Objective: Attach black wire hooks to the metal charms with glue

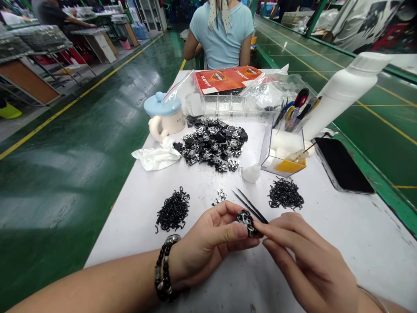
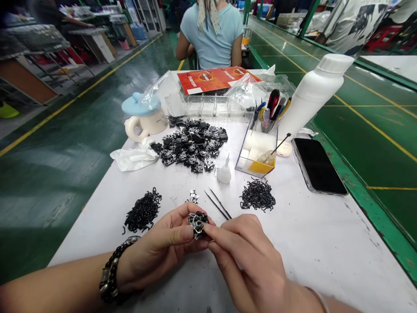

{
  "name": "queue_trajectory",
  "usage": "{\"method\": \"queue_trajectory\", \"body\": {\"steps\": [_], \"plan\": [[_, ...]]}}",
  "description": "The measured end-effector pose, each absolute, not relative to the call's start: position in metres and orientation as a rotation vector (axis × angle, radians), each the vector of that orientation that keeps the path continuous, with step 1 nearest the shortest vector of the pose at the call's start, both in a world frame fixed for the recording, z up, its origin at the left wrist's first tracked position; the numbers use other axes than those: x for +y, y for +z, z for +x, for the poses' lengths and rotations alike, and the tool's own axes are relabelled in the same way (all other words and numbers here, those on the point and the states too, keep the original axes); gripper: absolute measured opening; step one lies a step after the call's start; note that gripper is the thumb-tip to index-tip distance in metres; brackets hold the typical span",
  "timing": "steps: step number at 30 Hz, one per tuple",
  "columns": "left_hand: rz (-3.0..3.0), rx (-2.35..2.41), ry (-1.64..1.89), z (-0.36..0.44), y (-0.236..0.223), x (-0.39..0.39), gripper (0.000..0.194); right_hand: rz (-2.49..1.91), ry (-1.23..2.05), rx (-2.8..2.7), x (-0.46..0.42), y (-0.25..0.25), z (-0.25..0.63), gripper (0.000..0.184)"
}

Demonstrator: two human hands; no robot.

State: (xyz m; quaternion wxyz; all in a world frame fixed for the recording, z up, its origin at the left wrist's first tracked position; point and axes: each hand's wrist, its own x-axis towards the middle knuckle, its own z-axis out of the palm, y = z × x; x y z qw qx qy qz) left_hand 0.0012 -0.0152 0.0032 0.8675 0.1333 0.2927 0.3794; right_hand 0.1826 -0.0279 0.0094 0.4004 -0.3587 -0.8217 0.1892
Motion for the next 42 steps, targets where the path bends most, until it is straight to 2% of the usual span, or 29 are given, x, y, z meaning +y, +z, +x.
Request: {"method": "queue_trajectory", "body": {"steps": [5,11,14,17,19,22,28,37,42], "plan": [[0.311,0.562,0.74,0.0,0.007,-0.015,0.027,-0.999,0.788,-1.978,-0.024,0.0,0.188,0.047],[0.438,0.559,0.663,-0.002,0.004,-0.016,0.03,-0.919,1.008,-1.958,-0.013,-0.003,0.193,0.033],[0.901,0.728,0.697,-0.012,0.008,-0.011,0.044,-0.936,1.076,-1.935,-0.01,-0.003,0.197,0.026],[1.705,0.833,0.899,-0.025,0.016,-0.004,0.063,-0.95,1.12,-1.955,-0.009,-0.002,0.199,0.023],[2.104,0.785,0.957,-0.029,0.02,0.0,0.059,-0.939,1.144,-2.003,-0.008,0.0,0.199,0.023],[2.35,0.701,0.893,-0.03,0.022,0.001,0.046,-0.926,1.163,-2.054,-0.008,0.001,0.198,0.026],[2.448,0.683,0.803,-0.027,0.02,-0.001,0.033,-0.911,1.213,-2.044,-0.008,0.0,0.196,0.023],[2.611,0.621,0.794,-0.027,0.021,-0.002,0.03,-0.988,1.385,-2.031,-0.008,0.001,0.195,0.02],[2.706,0.727,0.847,-0.025,0.017,-0.005,0.021,-1.008,1.33,-2.031,-0.012,0.001,0.193,0.02]]}}
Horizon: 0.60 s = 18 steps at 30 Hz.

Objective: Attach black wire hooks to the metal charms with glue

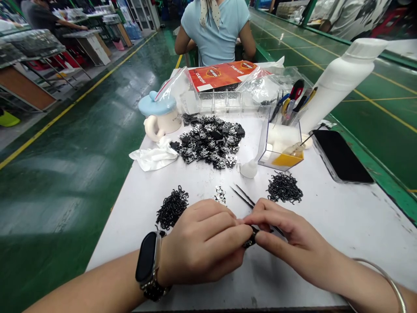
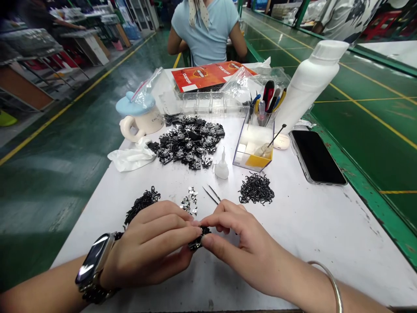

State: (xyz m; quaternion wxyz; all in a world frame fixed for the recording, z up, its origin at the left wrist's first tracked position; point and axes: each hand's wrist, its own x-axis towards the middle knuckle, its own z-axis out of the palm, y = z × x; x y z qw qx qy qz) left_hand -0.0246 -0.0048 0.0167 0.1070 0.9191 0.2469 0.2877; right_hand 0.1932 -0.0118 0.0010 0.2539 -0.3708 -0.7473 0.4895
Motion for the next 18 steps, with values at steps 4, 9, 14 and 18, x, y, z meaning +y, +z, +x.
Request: {"method": "queue_trajectory", "body": {"steps": [4,9,14,18], "plan": [[2.809,0.762,0.928,-0.025,0.014,-0.007,0.021,-1.148,1.353,-1.96,-0.023,0.001,0.187,0.033],[2.862,0.727,1.186,-0.021,0.011,-0.01,0.023,-1.274,1.695,-1.705,-0.032,0.007,0.175,0.032],[2.952,0.709,1.158,-0.017,0.011,-0.012,0.018,-1.266,1.77,-1.612,-0.031,0.01,0.172,0.027],[2.988,0.69,1.129,-0.015,0.009,-0.013,0.018,-1.281,1.815,-1.584,-0.03,0.011,0.174,0.027]]}}
